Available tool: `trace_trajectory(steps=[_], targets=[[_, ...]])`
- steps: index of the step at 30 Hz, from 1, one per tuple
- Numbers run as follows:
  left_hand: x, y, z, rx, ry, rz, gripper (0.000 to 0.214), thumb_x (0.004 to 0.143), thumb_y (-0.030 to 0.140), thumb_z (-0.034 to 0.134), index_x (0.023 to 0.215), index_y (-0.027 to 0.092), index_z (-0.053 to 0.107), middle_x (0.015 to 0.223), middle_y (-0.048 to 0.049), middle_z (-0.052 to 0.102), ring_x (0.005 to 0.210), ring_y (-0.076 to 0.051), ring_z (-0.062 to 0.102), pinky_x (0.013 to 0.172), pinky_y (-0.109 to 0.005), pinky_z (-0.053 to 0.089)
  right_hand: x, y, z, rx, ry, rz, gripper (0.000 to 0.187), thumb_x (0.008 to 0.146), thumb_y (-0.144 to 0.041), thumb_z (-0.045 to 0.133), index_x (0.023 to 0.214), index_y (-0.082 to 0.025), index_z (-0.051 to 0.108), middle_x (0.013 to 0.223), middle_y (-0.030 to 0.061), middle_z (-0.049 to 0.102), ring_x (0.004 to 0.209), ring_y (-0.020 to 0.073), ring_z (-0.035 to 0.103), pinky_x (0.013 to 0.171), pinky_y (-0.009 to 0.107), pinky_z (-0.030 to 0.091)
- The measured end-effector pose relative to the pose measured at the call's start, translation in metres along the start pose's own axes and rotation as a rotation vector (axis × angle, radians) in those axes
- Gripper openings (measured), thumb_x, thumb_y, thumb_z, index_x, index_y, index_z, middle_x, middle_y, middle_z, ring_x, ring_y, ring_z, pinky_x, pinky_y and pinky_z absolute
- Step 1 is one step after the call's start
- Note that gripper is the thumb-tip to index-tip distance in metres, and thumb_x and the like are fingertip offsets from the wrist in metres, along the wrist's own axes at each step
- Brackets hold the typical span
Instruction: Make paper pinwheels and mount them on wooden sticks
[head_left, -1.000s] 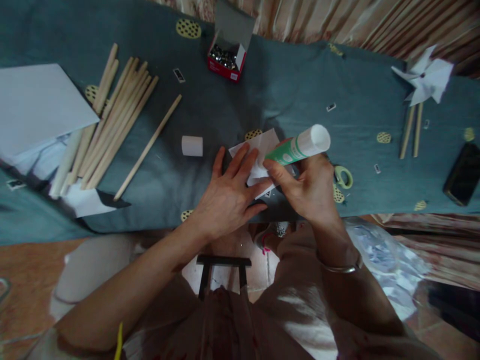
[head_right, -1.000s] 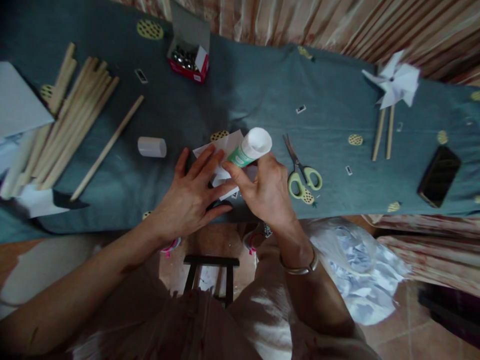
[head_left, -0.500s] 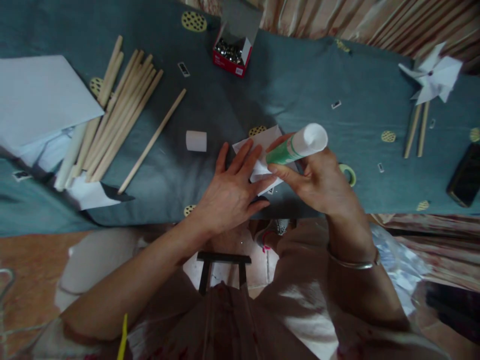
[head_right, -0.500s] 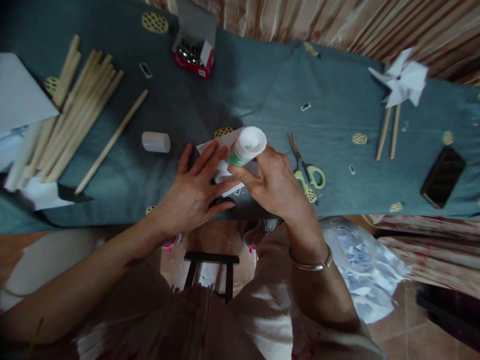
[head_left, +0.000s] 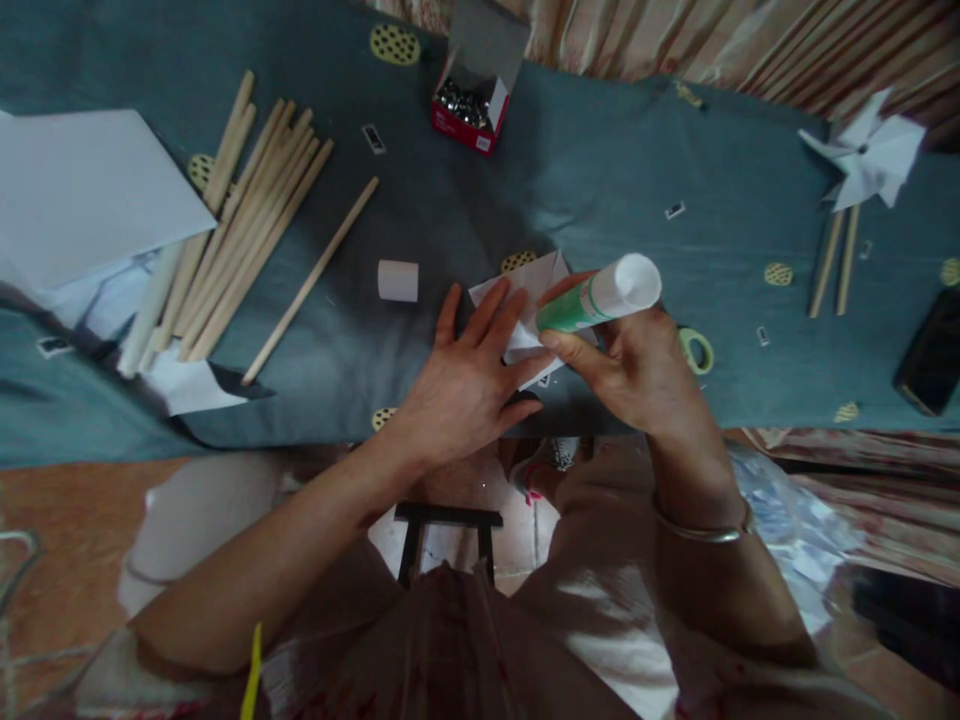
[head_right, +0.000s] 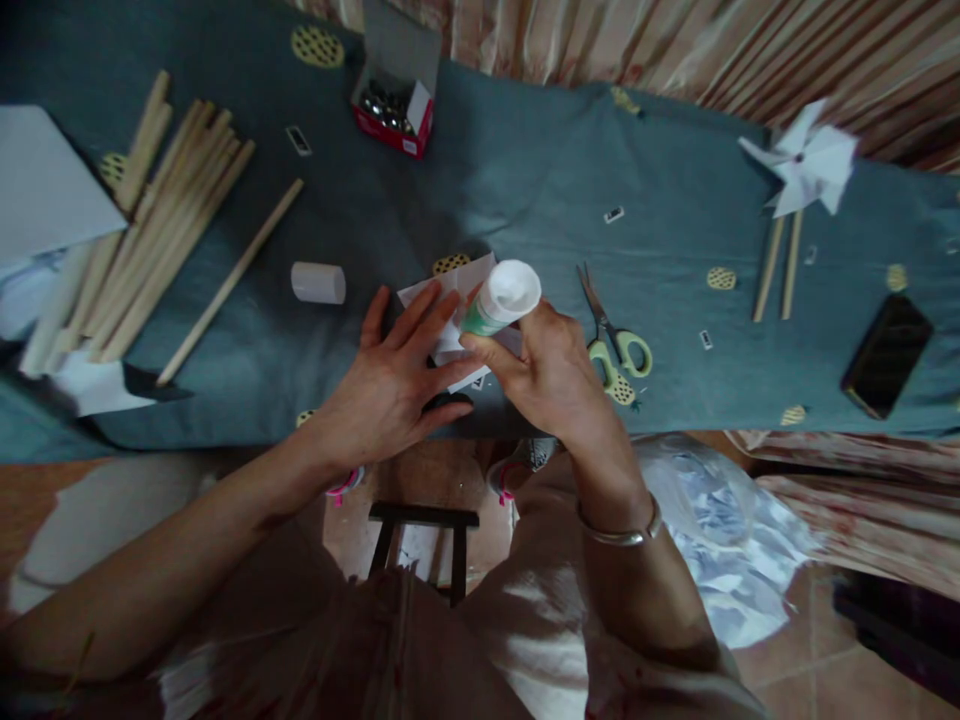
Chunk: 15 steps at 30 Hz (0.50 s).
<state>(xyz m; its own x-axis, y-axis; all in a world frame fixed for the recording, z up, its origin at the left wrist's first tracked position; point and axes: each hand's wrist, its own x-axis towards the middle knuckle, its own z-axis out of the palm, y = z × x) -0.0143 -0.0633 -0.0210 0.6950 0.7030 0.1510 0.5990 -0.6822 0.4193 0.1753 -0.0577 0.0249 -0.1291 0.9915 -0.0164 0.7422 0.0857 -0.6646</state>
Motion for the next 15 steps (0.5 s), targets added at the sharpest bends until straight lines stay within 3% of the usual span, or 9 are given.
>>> trace_trajectory(steps=[6,10,15], targets=[[0.0,-0.0003,0.0003,0.021,-0.007,0.006,0.053,0.088,0.05,0.062,0.136,0.03,0.054,0.158,-0.0163,0.034,0.149,-0.041,0.023,0.115,-0.072,0.015,-0.0008,-0.0001,0.0046,-0.027,0.039,-0.026,0.026,0.085,-0.048,0.065,0.101,-0.027,0.064,0.093,0.0057,0.071,0.087,0.0278,0.066,0.08,0.044,0.052],[-0.0001,-0.0008,0.0,0.008,-0.011,0.004,0.047,0.091,0.049,0.059,0.133,0.029,0.057,0.16,-0.0118,0.033,0.149,-0.04,0.022,0.116,-0.071,0.013,-0.0012,-0.0029,0.0058,-0.051,0.037,-0.036,0.022,0.086,-0.046,0.065,0.1,-0.029,0.064,0.097,0.0087,0.071,0.091,0.0312,0.065,0.082,0.047,0.05],[-0.0003,-0.0009,0.0018,0.002,0.018,0.008,0.047,0.091,0.05,0.059,0.133,0.028,0.057,0.16,-0.0095,0.033,0.149,-0.039,0.021,0.117,-0.069,0.011,-0.002,-0.0006,0.009,-0.065,0.066,-0.016,0.02,0.085,-0.042,0.066,0.097,-0.026,0.064,0.092,0.0073,0.068,0.087,0.0289,0.065,0.08,0.045,0.05]])
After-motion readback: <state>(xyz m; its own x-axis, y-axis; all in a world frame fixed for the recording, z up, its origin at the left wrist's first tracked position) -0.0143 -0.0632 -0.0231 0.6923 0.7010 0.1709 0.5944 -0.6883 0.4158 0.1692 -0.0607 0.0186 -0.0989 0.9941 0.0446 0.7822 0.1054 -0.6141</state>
